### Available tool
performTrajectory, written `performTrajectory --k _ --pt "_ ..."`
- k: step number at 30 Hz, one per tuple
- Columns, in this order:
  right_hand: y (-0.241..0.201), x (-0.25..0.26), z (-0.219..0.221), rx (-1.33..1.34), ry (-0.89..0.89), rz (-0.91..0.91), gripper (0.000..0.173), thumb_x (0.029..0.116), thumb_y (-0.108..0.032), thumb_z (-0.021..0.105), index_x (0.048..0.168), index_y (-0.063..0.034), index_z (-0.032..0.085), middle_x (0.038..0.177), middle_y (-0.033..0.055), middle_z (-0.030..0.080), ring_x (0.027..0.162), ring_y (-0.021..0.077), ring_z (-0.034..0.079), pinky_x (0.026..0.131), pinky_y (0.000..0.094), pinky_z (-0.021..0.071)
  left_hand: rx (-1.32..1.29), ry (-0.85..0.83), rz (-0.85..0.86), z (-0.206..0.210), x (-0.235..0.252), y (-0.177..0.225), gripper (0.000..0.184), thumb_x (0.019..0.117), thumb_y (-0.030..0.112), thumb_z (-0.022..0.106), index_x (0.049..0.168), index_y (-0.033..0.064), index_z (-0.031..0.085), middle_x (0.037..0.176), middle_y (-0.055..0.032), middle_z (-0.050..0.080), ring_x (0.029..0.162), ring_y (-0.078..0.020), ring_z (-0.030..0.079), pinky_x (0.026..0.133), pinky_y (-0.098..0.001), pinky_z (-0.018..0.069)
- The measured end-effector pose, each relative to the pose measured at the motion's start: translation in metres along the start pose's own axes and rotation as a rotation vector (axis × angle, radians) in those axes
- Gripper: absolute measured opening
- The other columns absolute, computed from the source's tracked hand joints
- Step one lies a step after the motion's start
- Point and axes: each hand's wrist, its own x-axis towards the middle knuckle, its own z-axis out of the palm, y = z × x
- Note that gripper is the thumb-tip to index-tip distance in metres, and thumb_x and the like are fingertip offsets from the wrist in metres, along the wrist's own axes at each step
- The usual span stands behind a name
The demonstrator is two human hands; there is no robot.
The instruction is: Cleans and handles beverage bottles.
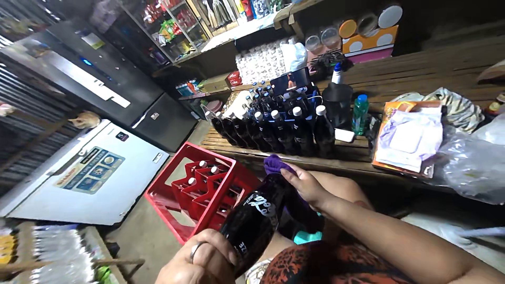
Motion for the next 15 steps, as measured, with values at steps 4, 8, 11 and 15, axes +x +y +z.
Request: performTrajectory --k 4,8,11,15 --pt "0.016 -0.005 -0.002 0.343 -0.031 0.066 0.040 0.1076 -0.023 0.047 0.143 -0.0062 0.050 0.125 0.0064 0.067 0.113 0.0105 0.066 0.098 0.0310 0.0556 -0.099 0.001 0.041 -0.004 -0.006 -0.003 0.033 0.1026 0.037 0.051 0.080 0.0123 0.056 0.062 -0.0004 0.053 0.065 -0.0152 0.060 0.086 -0.0350 0.0534" --pt "0.026 -0.011 -0.006 0.539 -0.081 0.205 0.048 0.1087 -0.044 0.027 0.130 -0.0137 0.057 0.110 0.0015 0.071 0.103 0.0093 0.067 0.090 0.0323 0.0575 -0.186 0.054 0.057 -0.001 -0.007 -0.005 0.029 0.1019 0.035 0.052 0.088 0.0111 0.061 0.060 0.0013 0.053 0.063 -0.0132 0.059 0.088 -0.0348 0.0528" --pt "0.025 -0.015 0.001 0.616 0.099 0.113 0.044 0.1118 -0.036 0.024 0.127 -0.0123 0.058 0.109 0.0005 0.070 0.101 0.0057 0.066 0.088 0.0270 0.0569 -0.112 -0.004 0.025 0.012 -0.015 -0.003 0.038 0.1036 0.043 0.049 0.083 0.0132 0.059 0.063 0.0005 0.057 0.070 -0.0142 0.063 0.093 -0.0349 0.0521" --pt "0.042 -0.007 0.002 0.957 0.096 -0.013 0.054 0.1081 -0.039 0.019 0.105 -0.0094 0.064 0.088 0.0062 0.071 0.084 0.0135 0.069 0.074 0.0342 0.0594 0.065 -0.221 0.082 0.035 -0.038 -0.021 0.038 0.1055 0.035 0.046 0.074 0.0149 0.054 0.072 -0.0015 0.059 0.085 -0.0168 0.063 0.099 -0.0358 0.0483"
